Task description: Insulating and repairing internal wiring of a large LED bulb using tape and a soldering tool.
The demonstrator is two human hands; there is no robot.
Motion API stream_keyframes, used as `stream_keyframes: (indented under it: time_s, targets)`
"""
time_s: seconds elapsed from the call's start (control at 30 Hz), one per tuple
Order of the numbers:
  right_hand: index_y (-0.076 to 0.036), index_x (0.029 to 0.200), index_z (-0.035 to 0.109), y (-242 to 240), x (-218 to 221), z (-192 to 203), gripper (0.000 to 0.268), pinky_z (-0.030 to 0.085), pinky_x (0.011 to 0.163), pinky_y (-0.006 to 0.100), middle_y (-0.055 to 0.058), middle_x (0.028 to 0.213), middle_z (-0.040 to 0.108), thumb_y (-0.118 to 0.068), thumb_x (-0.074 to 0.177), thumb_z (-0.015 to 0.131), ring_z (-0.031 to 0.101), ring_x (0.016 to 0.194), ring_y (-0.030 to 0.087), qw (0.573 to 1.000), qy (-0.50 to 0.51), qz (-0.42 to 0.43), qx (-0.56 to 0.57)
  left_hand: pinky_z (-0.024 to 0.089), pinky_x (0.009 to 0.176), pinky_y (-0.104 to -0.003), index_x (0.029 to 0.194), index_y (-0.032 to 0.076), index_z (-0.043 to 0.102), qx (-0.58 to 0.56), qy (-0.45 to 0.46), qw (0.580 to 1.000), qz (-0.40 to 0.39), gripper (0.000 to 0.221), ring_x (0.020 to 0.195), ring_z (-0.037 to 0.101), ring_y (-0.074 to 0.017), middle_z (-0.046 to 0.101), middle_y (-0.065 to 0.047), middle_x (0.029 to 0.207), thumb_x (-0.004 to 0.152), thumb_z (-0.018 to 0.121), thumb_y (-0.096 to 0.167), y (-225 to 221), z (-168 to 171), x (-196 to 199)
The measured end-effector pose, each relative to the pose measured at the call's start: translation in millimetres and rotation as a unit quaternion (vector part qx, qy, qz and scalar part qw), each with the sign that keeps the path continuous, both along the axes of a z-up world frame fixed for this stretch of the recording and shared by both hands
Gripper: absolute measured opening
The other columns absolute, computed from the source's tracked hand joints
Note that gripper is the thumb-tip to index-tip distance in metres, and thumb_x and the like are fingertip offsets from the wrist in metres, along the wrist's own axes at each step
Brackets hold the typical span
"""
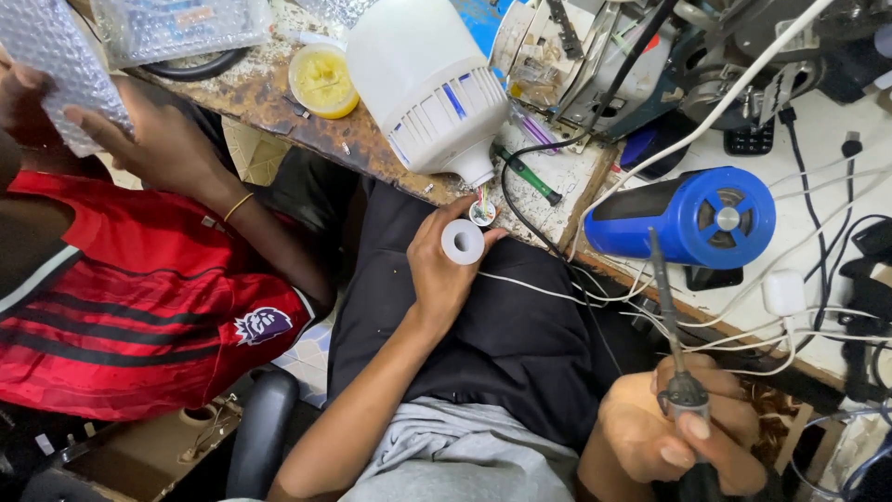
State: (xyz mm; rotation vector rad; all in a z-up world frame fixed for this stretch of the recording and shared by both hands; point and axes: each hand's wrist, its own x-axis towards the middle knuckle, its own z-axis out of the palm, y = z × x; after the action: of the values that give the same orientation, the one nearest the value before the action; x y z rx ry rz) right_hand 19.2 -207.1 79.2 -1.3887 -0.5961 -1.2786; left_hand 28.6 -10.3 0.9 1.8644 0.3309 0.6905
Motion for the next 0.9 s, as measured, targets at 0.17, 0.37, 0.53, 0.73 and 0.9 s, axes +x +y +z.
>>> stream_keyframes:
  time_s: [0.17,0.37,0.53,0.73,0.9]
  targets:
    - [-0.011,0.095,0.040,-4.5,-16.4,-29.7,0.032,0.037,0.047,0.040,0.007,0.067,0.036,-0.039,0.106,0.051,0.030,0.048,0.019,0.994,0.091,-0.048,-0.039,0.057,0.090,-0.032,0.115,0.008,0.069,-0.020,0.010,0.999,-0.041,0.035,0.099,0.072,-0.0206,0.074,-0.009,0.112,0.085,0.086,0.013,9.4,4.2,-1.6]
    - [-0.009,0.087,0.051,-17.2,-25.5,-59.2,0.026,0.030,0.043,0.037,0.005,0.065,0.040,-0.030,0.097,0.060,0.034,0.048,0.018,0.989,0.139,0.047,-0.018,0.041,0.076,-0.024,0.129,0.013,0.068,-0.026,0.043,0.981,-0.189,0.036,0.079,0.056,-0.0139,0.062,-0.003,0.093,0.095,0.077,0.020,48.1,5.1,-5.0]
    - [-0.010,0.088,0.050,-15.6,-29.4,-63.9,0.029,0.032,0.046,0.038,0.006,0.066,0.041,-0.034,0.101,0.059,0.033,0.050,0.019,0.984,0.173,0.033,-0.029,0.052,0.089,-0.033,0.124,0.005,0.068,-0.047,0.040,0.940,-0.335,0.038,0.099,0.069,-0.0205,0.071,-0.011,0.114,0.091,0.080,0.018,71.8,-0.4,5.5]
    - [-0.010,0.087,0.051,-15.2,-24.6,-67.3,0.027,0.030,0.045,0.037,0.005,0.065,0.040,-0.032,0.099,0.060,0.034,0.048,0.018,0.982,0.182,0.042,-0.027,0.053,0.089,-0.035,0.130,0.006,0.065,0.026,0.060,0.931,-0.360,0.040,0.101,0.072,-0.0241,0.074,-0.012,0.117,0.094,0.078,0.017,77.4,-0.7,17.6]
    - [-0.010,0.086,0.047,-9.9,-21.9,-67.1,0.031,0.027,0.044,0.036,0.005,0.063,0.036,-0.035,0.100,0.059,0.031,0.047,0.018,0.981,0.185,0.039,-0.032,0.055,0.093,-0.038,0.130,0.004,0.065,0.068,0.063,0.935,-0.343,0.038,0.107,0.073,-0.0297,0.074,-0.013,0.120,0.098,0.073,0.021,76.6,6.9,18.1]
